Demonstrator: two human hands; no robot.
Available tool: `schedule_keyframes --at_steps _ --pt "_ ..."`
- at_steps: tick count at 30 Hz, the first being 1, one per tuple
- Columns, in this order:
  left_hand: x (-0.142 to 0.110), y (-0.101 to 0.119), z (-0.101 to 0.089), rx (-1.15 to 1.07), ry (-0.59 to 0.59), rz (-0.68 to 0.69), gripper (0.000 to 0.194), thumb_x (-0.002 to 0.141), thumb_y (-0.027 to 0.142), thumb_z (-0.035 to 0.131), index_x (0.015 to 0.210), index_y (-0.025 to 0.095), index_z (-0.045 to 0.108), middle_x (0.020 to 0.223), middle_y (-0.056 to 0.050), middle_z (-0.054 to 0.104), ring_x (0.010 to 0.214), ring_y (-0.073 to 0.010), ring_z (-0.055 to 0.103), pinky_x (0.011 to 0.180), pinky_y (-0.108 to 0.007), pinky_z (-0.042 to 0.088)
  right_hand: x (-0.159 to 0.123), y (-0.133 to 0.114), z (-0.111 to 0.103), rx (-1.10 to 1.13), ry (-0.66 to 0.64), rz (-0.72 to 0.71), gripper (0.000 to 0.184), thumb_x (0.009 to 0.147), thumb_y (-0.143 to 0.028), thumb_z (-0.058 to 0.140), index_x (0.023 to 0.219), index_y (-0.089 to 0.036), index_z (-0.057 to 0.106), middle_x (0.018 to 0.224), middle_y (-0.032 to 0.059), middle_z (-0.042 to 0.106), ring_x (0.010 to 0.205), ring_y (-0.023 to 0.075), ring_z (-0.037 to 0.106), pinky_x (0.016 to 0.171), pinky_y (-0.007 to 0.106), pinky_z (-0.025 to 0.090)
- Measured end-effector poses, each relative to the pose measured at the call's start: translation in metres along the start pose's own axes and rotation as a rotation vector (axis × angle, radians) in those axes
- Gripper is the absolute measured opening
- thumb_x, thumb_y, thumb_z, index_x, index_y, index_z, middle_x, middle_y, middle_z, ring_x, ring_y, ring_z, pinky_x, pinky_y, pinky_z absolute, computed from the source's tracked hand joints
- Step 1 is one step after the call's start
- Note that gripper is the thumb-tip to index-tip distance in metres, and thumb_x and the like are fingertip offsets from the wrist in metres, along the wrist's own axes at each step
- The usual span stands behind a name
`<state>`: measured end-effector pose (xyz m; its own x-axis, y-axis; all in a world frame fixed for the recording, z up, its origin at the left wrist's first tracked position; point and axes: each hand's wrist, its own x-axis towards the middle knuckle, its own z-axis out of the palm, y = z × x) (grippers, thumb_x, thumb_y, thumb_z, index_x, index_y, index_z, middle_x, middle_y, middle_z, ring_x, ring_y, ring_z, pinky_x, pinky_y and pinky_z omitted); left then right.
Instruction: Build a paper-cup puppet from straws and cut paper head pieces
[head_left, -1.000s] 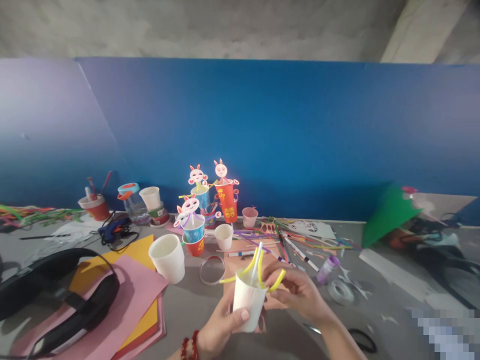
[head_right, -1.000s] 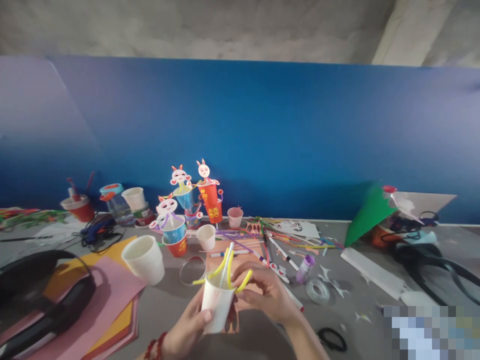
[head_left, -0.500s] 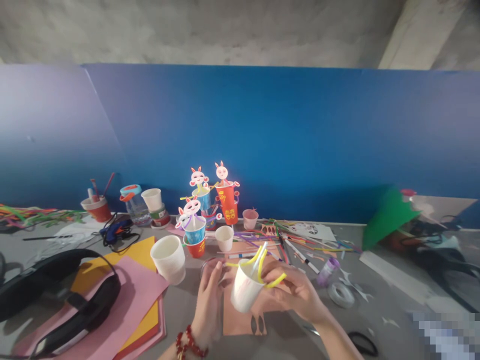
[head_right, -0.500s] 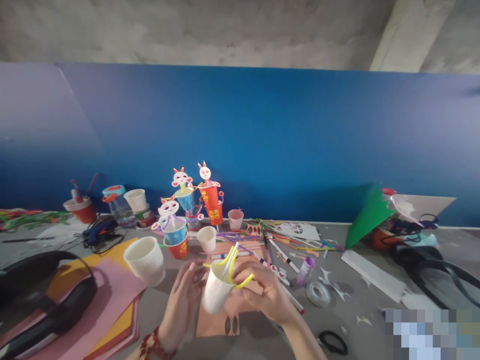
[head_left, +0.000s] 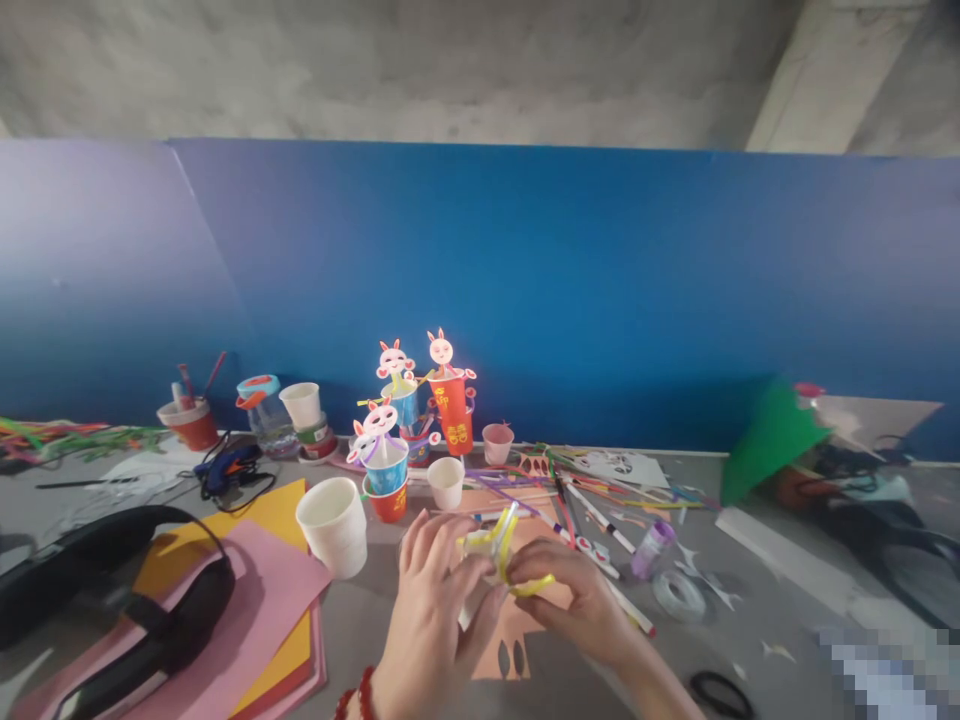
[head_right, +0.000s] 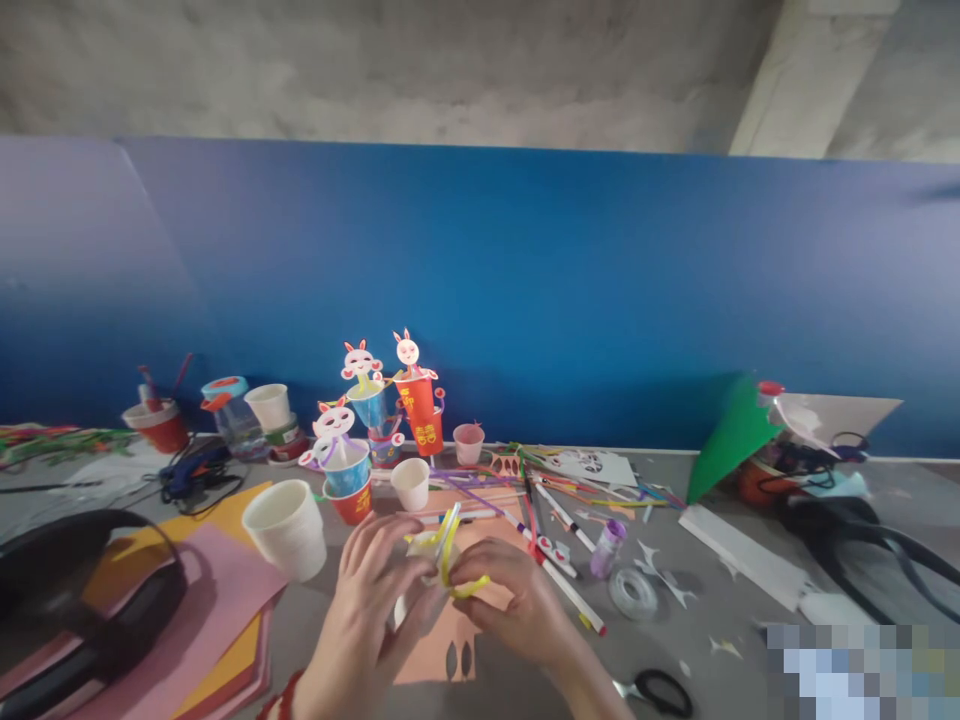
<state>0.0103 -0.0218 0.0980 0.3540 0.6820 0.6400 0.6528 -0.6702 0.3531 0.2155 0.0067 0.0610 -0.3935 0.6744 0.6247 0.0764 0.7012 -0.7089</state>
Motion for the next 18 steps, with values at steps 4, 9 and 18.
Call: schedule_keyframes --at_steps 4,9,18 --pt "-0.001 0.003 0.002 0.116 -0.054 0.037 0.016 0.085 0.021 0.06 0.101 0.024 0.064 0.127 -0.012 0.055 0.125 -0.0344 0.044 0.108 -0.062 0.029 -0.001 -0.001 0.001 -0.021 0.011 -0.003 0.017 0.084 -0.014 0.069 0.098 -0.025 0.069 0.093 0.0045 0.074 0.09 0.0186 0.068 0.083 0.029 0.053" --pt "-0.005 -0.005 0.014 0.106 -0.044 0.044 0.023 0.085 0.016 0.06 0.105 0.025 0.063 0.13 -0.011 0.055 0.126 -0.0335 0.045 0.108 -0.063 0.029 -0.002 -0.003 0.0 -0.028 0.031 0.051 0.011 0.085 -0.015 0.068 0.091 -0.023 0.066 0.092 0.0034 0.072 0.087 0.0174 0.068 0.081 0.027 0.051" --pt "-0.008 -0.008 0.021 0.021 0.013 0.078 0.025 0.086 0.007 0.056 0.103 0.024 0.062 0.132 -0.01 0.056 0.126 -0.0297 0.046 0.107 -0.057 0.035 0.0 -0.003 0.001 -0.06 0.016 0.062 0.005 0.086 -0.018 0.069 0.084 -0.022 0.066 0.09 0.004 0.072 0.088 0.0186 0.067 0.081 0.028 0.05"
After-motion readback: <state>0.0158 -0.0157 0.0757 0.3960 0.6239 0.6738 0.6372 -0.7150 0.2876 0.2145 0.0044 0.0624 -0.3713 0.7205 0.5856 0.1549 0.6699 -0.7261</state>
